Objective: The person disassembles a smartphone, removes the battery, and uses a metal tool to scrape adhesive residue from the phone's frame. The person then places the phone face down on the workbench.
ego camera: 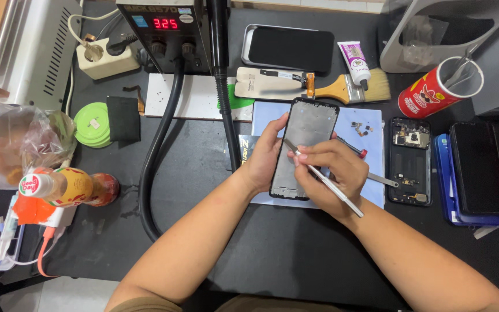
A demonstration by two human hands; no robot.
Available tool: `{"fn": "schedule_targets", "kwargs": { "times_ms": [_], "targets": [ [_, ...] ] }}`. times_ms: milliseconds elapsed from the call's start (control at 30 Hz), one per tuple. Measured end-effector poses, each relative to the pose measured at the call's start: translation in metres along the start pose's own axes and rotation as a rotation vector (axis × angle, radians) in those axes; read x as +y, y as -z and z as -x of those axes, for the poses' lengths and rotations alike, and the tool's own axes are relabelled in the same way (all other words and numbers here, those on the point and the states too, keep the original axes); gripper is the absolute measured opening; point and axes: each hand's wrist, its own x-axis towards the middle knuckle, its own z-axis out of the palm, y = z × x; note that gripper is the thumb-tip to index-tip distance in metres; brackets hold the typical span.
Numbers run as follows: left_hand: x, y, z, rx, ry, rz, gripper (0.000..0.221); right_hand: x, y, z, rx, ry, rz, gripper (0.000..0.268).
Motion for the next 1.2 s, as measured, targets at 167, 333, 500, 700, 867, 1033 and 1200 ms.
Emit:
{"fn": "schedule_targets", "kwargs": {
  "times_ms": [167, 333, 500, 700, 867, 1033, 1200],
  "targets": [
    [0.002, -0.001, 0.001, -0.005, 0.005, -0.008, 0.077, 0.000, -0.001, 0.003, 0.003, 0.023, -0.008, 0.021],
    [0.003, -0.004, 0.000, 0.014, 0.018, -0.009, 0.077, 0.001, -0.003, 0.005, 0.030, -0.037, -0.070, 0.018],
    [0.005, -0.006, 0.003, 0.007, -0.009, -0.023, 0.076, 0.001, -0.003, 0.007, 0.020, -0.001, -0.067, 0.019],
    [0.005, -0.006, 0.003, 0.016, -0.025, -0.060, 0.077, 0.002, -0.004, 0.006, 0.018, 0.021, -0.023, 0.019],
    [0.004, -0.005, 0.002, 0.008, -0.061, 0.020, 0.077, 0.006, -0.002, 0.008, 0.013, 0.015, -0.097, 0.010],
    [0.007, -0.007, 0.002, -0.001, -0.072, 0.042, 0.079, 0.013, -0.001, 0.012, 0.050, 0.136, -0.005, 0.031],
    [0.013, -0.011, 0.007, -0.188, -0.019, 0.272, 0.080, 0.029, -0.007, 0.018, 0.242, 0.060, -0.078, 0.036]
  ]
}}
